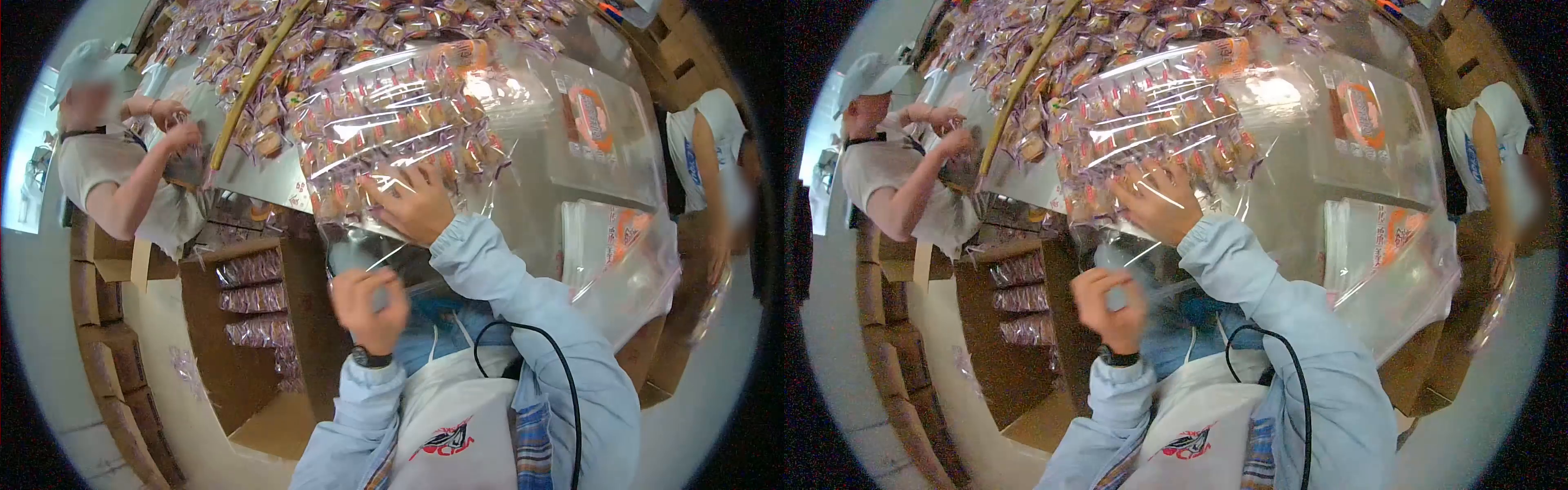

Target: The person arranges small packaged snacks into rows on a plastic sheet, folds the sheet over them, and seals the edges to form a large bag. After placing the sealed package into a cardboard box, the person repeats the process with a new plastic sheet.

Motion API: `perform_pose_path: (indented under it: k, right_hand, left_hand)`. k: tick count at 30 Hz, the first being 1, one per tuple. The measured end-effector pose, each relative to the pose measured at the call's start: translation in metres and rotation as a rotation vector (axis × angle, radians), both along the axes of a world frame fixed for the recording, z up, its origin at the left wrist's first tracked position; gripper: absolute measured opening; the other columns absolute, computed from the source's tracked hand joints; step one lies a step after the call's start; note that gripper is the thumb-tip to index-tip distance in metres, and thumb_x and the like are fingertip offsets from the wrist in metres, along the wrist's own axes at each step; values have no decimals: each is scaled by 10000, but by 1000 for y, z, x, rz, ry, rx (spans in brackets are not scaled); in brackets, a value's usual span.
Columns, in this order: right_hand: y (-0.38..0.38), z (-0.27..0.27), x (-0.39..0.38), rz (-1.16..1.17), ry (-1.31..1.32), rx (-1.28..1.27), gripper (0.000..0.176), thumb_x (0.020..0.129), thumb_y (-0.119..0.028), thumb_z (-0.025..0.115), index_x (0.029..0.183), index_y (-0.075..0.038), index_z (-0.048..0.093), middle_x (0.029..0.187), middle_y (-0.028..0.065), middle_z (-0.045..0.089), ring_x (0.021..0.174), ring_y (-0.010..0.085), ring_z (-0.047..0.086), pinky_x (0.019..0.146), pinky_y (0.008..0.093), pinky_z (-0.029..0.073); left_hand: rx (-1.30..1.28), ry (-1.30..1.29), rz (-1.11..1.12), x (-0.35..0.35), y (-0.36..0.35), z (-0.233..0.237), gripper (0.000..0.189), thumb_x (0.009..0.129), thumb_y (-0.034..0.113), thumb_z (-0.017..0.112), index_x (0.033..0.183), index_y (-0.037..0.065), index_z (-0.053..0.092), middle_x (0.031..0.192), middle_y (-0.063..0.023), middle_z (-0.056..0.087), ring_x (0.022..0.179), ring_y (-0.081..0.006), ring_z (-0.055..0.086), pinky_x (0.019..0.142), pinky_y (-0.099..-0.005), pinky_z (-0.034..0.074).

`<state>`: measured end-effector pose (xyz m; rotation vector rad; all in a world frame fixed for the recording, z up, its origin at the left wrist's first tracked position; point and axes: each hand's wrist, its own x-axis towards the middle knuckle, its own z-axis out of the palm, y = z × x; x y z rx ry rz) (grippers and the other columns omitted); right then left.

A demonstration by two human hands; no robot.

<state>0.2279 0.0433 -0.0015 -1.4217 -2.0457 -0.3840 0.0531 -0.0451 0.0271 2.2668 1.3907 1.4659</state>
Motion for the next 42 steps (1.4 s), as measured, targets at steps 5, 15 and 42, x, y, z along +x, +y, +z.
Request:
perform_pose_path:
  k: [5, 15, 42]
  right_hand:
    - [11, -17, 1, -40, -30, 87, 473, 814, -287, 726, 1278, -197, 695, 1235, 69, 681, 1174, 291, 612, 989, 505, 430]
    - [-7, -1, 8, -104, 101, -37, 447, 858, -283, 690, 1302, -229, 689, 1330, 53, 668, 1308, 295, 558, 1108, 580, 378]
    - [-70, -17, 79, -286, 127, -48, 572, 816, -157, 770, 1377, -127, 661, 1493, 141, 559, 1294, 337, 554, 1089, 487, 419]
  left_hand:
    - [-270, 100, -67, 37, 14, -34, 278, 824, -8, 704, 1100, 21, 682, 1215, -189, 645, 1169, -419, 600, 952, -514, 488]
    - [-77, 464, -3, 29, 76, -33, 627, 874, 33, 612, 1485, -13, 483, 1552, -196, 461, 1451, -447, 399, 1208, -542, 323]
    - [-89, 488, 204, 59, 95, -32, 510, 886, 346, 717, 1384, 253, 660, 1486, -124, 507, 1379, -371, 421, 1146, -566, 271]
